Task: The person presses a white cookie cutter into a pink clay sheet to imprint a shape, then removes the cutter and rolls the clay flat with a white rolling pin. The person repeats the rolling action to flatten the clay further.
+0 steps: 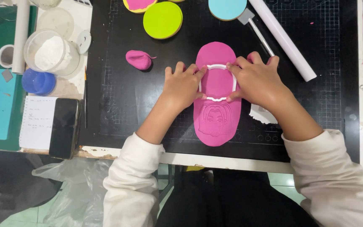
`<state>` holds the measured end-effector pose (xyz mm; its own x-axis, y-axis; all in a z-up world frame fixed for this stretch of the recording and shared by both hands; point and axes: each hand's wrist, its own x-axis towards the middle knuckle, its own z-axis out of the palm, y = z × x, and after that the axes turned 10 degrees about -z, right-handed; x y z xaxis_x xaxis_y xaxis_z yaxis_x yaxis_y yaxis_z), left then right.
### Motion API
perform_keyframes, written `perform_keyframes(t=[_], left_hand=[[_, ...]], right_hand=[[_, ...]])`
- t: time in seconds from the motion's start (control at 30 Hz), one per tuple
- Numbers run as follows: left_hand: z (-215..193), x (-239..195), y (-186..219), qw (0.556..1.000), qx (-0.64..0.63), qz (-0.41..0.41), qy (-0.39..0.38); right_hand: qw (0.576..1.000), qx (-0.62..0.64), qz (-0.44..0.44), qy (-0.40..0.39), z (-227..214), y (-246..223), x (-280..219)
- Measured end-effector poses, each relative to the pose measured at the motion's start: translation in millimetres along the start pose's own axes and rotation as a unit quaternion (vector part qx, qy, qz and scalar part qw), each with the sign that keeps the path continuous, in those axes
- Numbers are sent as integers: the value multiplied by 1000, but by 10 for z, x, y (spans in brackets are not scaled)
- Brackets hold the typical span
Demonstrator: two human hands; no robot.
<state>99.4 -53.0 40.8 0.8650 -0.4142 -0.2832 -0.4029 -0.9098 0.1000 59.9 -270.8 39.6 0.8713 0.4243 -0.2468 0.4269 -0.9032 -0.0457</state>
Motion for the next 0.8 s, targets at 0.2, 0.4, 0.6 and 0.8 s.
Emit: perform_keyframes(t=[0.2, 0.4, 0.6, 0.8], left_hand=[[-230, -306, -129, 988, -145, -8, -42], [207, -113, -340, 988, -143, 39, 50], [292, -91, -377, 983, -165, 45, 70], [233, -175, -314, 981, -145, 73, 107]], right_hand=[[994, 99, 8, 44, -16, 56, -241], [967, 174, 153, 107, 461, 400, -1002], [959, 173, 149, 167, 1017, 378, -1290], [964, 153, 141, 165, 966, 353, -1306]])
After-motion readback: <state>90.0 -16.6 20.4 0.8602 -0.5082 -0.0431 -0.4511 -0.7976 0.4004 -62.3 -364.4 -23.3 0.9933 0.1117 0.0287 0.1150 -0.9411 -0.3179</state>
